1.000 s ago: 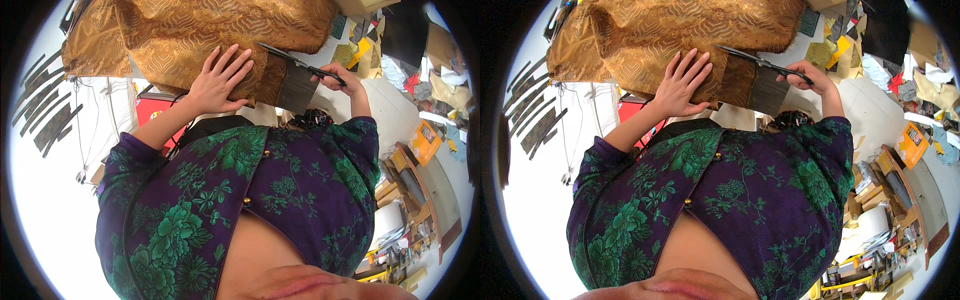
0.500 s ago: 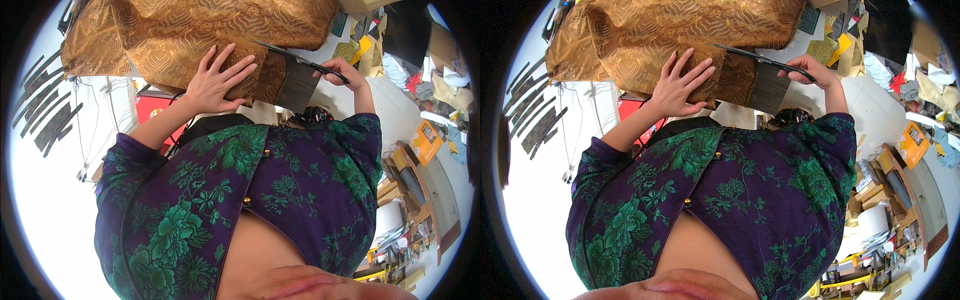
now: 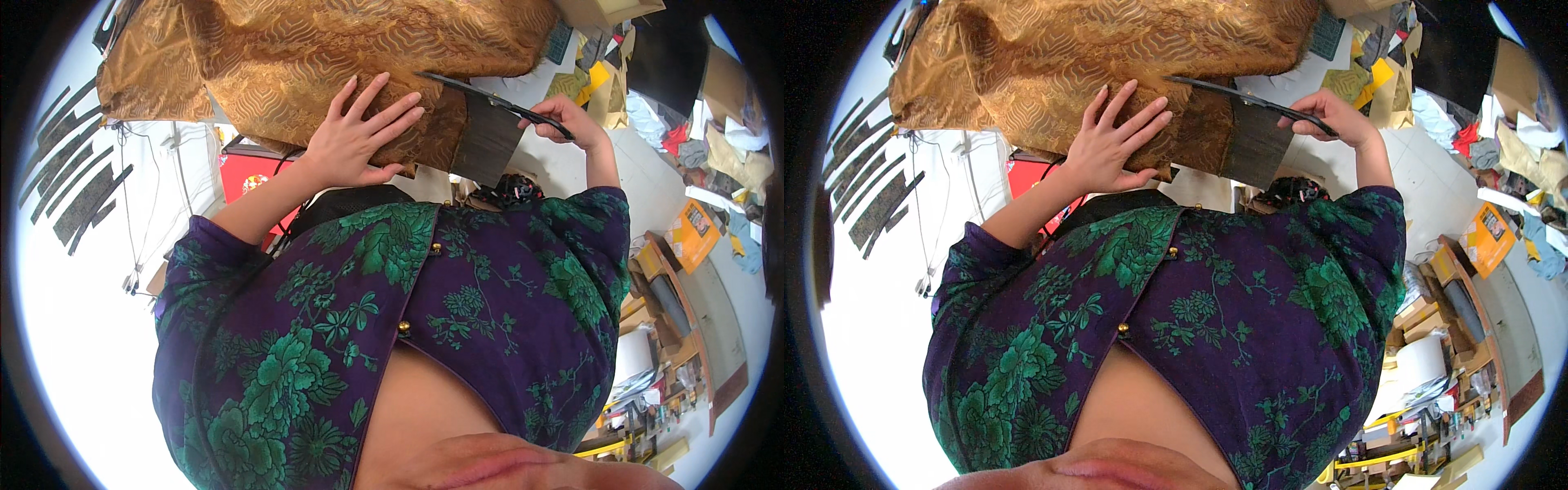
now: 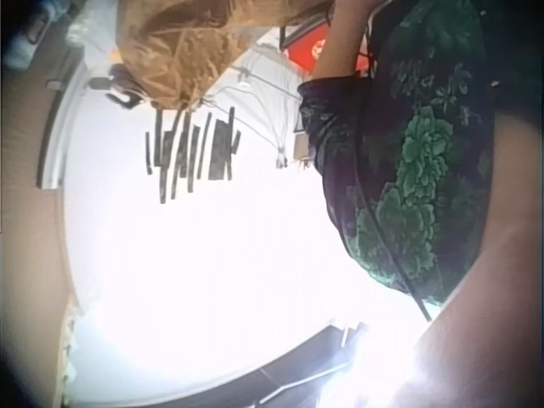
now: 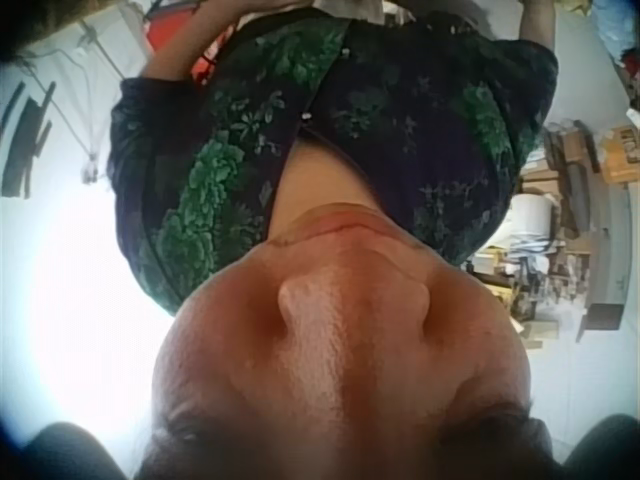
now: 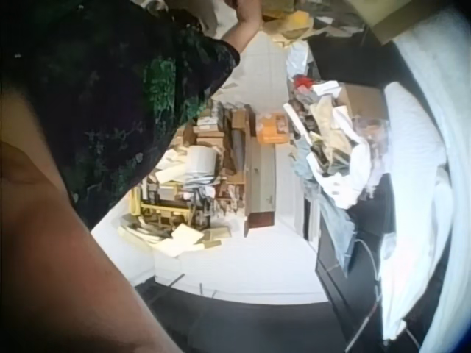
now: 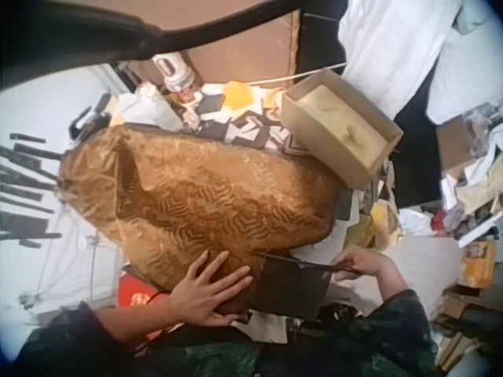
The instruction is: The person cuts a piece of cardboard with scissors, then places a patterned fabric over it and trims the fabric edges. The person repeatedly folds and aligns the fabric, then cuts along the edges to shape it.
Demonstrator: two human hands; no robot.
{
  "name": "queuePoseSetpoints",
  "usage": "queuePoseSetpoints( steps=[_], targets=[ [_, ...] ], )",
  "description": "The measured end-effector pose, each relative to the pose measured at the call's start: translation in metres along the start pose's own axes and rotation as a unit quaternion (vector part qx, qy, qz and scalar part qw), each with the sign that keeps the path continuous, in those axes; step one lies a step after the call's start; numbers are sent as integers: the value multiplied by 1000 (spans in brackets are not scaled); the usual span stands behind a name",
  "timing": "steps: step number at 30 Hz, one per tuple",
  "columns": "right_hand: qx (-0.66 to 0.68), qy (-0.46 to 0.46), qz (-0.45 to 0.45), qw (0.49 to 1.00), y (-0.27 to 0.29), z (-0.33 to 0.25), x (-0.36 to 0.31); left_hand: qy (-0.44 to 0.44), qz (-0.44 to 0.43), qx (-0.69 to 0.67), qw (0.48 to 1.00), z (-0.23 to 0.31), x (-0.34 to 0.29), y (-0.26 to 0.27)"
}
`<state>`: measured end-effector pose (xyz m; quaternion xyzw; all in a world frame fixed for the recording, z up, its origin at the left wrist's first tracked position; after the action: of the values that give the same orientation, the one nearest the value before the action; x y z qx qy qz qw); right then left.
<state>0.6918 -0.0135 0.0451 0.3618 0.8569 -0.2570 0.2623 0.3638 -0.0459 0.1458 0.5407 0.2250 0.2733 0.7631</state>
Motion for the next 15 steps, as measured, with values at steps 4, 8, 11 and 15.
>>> queuePoseSetpoints(
  steps=[4, 8, 11, 15],
  targets=[
    [-75, 12, -18, 997, -2, -1, 6, 3, 2, -2, 1000, 0, 0, -1],
    [-48, 53, -63, 995, -16, -13, 14, 1, -1, -7, 1000, -1, 0, 0],
    [-44, 31, -66, 996, -23, -19, 22, 4, 1, -10, 1000, -1, 0, 0],
    [-3, -13, -77, 997, -28, -19, 29, 10, -22, -12, 1000, -2, -1, -2]
  ],
)
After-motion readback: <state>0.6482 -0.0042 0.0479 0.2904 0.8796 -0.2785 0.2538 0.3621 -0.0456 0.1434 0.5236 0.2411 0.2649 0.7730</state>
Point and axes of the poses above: each hand's wrist, its own x-axis towards the middle knuckle, its own y-axis out of the back of the hand, z = x × y, the point moved 6 cm from there along x, towards the middle knuckle, and after that the axes turned 9 degrees about z, right-handed, at the moved point
